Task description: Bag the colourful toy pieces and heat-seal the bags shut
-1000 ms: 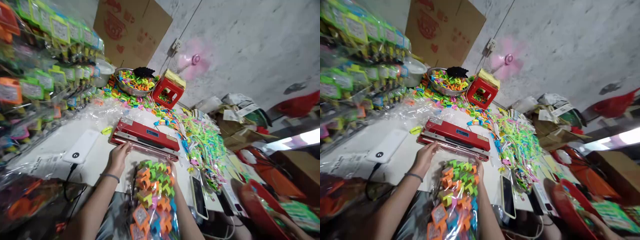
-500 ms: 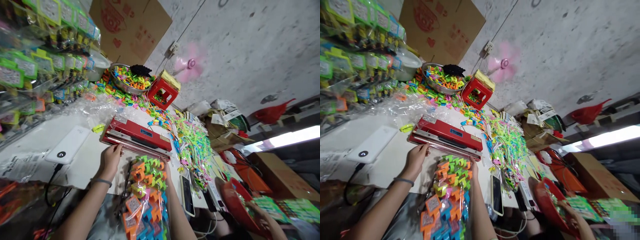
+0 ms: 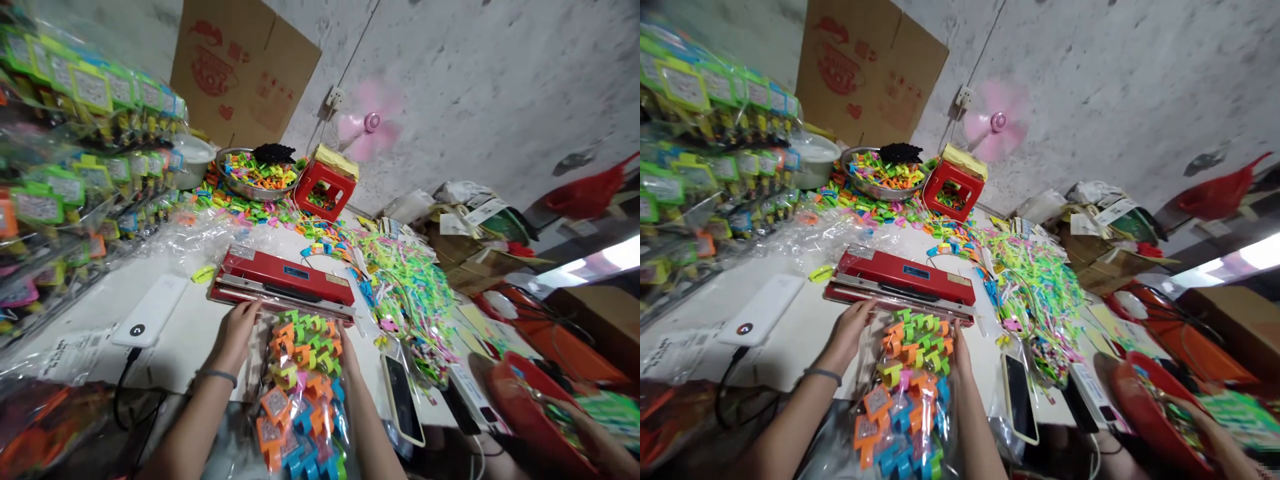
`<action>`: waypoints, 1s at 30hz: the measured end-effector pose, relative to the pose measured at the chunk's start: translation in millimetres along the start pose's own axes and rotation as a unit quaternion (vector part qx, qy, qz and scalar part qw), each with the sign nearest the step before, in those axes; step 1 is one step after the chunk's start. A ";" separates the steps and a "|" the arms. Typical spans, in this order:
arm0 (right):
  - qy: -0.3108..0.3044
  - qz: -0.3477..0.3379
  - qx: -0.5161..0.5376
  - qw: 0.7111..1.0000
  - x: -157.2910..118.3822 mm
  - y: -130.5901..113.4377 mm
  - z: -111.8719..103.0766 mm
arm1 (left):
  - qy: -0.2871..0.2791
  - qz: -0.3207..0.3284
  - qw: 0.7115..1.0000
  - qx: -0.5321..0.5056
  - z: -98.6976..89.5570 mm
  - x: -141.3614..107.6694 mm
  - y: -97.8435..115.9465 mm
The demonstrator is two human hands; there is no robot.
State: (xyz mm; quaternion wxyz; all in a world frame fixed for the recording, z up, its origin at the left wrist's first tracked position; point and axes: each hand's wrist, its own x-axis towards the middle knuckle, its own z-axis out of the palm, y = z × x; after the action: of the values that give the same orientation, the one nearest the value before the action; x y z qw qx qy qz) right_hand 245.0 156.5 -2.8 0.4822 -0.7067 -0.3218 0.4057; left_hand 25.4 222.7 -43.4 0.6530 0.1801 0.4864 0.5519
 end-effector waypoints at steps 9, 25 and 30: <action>0.141 0.046 0.247 0.958 33.3 1.6 3.4 | 0.045 -0.039 0.983 -0.174 -0.5 2.4 3.4; -0.136 -0.260 -0.588 0.754 -0.1 -107.7 82.9 | 0.082 0.067 0.980 -0.167 -2.2 1.3 0.5; -0.131 -0.217 -0.650 0.716 2.5 -99.7 86.3 | 0.164 0.245 0.956 -0.003 -37.3 -4.4 13.9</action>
State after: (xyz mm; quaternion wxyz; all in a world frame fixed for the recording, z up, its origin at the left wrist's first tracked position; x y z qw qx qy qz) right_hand 163.6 227.6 72.8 -0.0679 -0.6966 -0.7109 0.0692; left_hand -12.9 212.0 -47.9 0.4095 0.1985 0.5267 0.7180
